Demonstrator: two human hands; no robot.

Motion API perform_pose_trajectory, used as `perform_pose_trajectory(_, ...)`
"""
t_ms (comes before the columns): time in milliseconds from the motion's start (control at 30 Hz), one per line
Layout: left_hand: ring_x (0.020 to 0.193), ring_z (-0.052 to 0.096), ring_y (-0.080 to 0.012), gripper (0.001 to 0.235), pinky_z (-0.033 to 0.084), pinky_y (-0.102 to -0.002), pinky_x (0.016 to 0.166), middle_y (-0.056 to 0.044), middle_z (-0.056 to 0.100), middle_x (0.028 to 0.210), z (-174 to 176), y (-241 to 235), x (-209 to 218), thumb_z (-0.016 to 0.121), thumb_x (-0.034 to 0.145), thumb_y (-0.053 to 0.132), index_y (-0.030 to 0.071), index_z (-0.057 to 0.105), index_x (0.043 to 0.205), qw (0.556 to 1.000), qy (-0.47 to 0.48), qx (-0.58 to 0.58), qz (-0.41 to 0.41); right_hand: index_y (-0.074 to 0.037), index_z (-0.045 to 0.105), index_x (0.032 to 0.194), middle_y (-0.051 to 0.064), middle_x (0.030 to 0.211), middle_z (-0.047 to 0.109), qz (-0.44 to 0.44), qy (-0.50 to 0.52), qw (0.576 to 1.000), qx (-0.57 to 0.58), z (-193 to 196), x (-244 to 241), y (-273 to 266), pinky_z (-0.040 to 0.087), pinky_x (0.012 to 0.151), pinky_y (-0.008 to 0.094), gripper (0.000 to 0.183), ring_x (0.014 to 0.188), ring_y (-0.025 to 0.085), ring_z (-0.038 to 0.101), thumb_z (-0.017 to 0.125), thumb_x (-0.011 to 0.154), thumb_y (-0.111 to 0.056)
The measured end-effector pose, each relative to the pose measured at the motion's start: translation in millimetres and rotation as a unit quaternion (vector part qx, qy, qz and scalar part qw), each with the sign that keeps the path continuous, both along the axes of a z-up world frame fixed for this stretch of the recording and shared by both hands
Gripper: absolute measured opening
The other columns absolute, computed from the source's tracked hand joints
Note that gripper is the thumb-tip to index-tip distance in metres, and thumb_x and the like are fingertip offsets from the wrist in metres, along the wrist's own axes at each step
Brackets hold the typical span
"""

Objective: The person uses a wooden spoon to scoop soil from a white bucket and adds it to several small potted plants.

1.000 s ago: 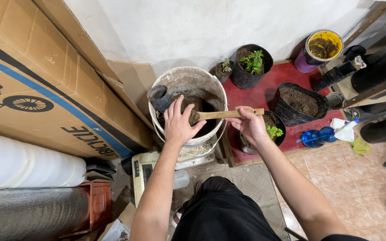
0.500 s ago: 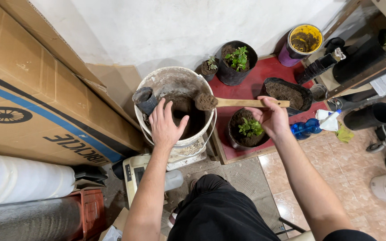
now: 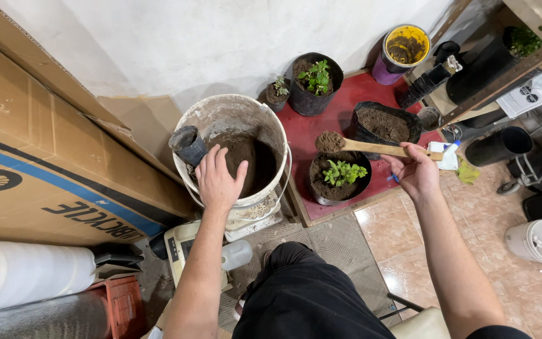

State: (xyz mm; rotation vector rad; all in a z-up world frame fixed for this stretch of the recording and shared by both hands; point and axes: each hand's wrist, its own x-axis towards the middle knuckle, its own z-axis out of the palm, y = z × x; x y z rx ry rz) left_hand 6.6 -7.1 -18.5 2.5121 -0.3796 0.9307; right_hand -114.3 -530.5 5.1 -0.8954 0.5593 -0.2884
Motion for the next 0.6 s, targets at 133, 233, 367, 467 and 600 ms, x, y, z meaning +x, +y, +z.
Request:
perform_pose_trajectory(133, 0.128, 0.07, -0.0282, 0.065, 0.052, -0.047, 0.106, -0.008, 0.071, 0.139, -3, 0, 0, 0.072, 0.101, 0.07, 0.015, 0.072, 0.135, 1.0, 0.005, 0.001, -0.001, -0.009, 0.076, 0.128, 0.022, 0.111, 0.075, -0.017, 0.013, 1.0, 0.007, -11, -10, -6, 0.078, 0.083, 0.039, 0.021, 0.108, 0.052, 0.081, 0.069, 0.117, -0.026)
perform_pose_trajectory(233, 0.121, 0.074, -0.0254, 0.059, 0.054, -0.044, 0.101, -0.005, 0.074, 0.128, -10, -1, 1, 0.072, 0.101, 0.068, 0.017, 0.073, 0.13, 1.0, 0.005, 0.007, 0.006, -0.011, 0.077, 0.127, 0.017, 0.113, 0.074, -0.032, 0.031, 0.999, 0.004, -25, -15, -16, 0.078, 0.085, 0.04, 0.021, 0.113, 0.055, 0.079, 0.068, 0.117, -0.028)
perform_pose_trajectory(367, 0.088, 0.08, -0.0162, 0.046, 0.062, -0.037, 0.078, 0.008, 0.078, 0.089, -22, -3, 4, 0.069, 0.101, 0.073, 0.029, 0.075, 0.111, 0.996, 0.082, 0.033, 0.021, -0.012, 0.076, 0.128, 0.015, 0.112, 0.072, -0.041, 0.038, 0.998, -0.002, -46, -18, -28, 0.078, 0.087, 0.041, 0.022, 0.114, 0.055, 0.078, 0.068, 0.117, -0.029)
perform_pose_trajectory(467, 0.079, 0.08, -0.0133, 0.042, 0.063, -0.035, 0.07, 0.012, 0.076, 0.08, -20, -2, 2, 0.067, 0.101, 0.075, 0.034, 0.075, 0.103, 0.99, 0.132, 0.045, 0.034, -0.011, 0.076, 0.128, 0.014, 0.112, 0.07, -0.044, 0.043, 0.998, -0.007, -46, -21, -27, 0.078, 0.088, 0.041, 0.022, 0.114, 0.055, 0.078, 0.067, 0.118, -0.028)
perform_pose_trajectory(600, 0.08, 0.082, -0.0187, 0.038, 0.067, -0.04, 0.069, 0.009, 0.076, 0.078, -10, -1, -2, 0.066, 0.103, 0.069, 0.032, 0.077, 0.101, 0.982, 0.182, 0.045, 0.035, -0.012, 0.075, 0.129, 0.015, 0.119, 0.07, -0.05, 0.06, 0.997, -0.022, -52, -22, -26, 0.077, 0.089, 0.042, 0.021, 0.113, 0.055, 0.078, 0.067, 0.118, -0.028)
